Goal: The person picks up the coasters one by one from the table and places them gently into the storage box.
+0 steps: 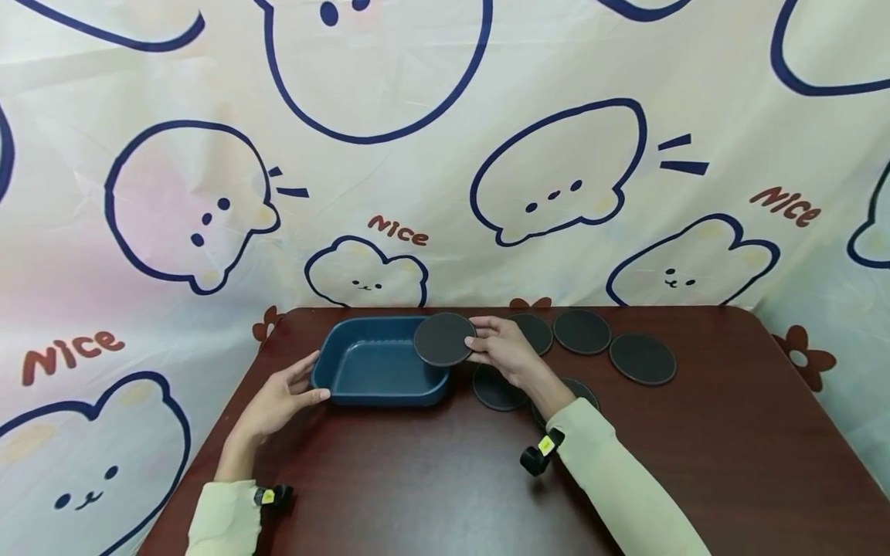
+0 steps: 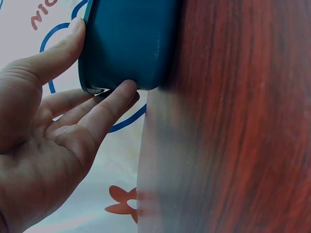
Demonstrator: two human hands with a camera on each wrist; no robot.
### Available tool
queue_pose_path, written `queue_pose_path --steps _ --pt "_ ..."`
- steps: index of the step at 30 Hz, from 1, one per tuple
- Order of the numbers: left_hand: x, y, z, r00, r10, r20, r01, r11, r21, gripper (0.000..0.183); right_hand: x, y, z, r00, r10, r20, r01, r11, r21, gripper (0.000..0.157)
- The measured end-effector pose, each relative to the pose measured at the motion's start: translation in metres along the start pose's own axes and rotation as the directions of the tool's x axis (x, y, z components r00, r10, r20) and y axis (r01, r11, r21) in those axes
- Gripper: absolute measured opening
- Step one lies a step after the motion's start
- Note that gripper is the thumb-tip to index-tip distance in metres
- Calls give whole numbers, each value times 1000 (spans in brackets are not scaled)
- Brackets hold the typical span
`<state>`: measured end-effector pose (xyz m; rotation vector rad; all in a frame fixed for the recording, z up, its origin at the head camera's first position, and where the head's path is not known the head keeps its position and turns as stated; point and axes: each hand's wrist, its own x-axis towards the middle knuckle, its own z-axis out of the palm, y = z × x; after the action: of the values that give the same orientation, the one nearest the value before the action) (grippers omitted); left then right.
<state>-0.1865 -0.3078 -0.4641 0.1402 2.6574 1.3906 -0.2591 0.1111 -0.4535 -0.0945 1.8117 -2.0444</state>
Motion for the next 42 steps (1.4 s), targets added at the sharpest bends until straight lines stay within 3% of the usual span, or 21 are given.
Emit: queue_pose_path --steps 30,42 --pt "6 1 -4 1000 -9 5 9 1000 3 85 9 -10 25 999 33 12 -33 999 19 54" --pt "2 5 -3 1000 -10 5 10 1000 -2 84 11 -5 32 998 47 44 -47 999 8 55"
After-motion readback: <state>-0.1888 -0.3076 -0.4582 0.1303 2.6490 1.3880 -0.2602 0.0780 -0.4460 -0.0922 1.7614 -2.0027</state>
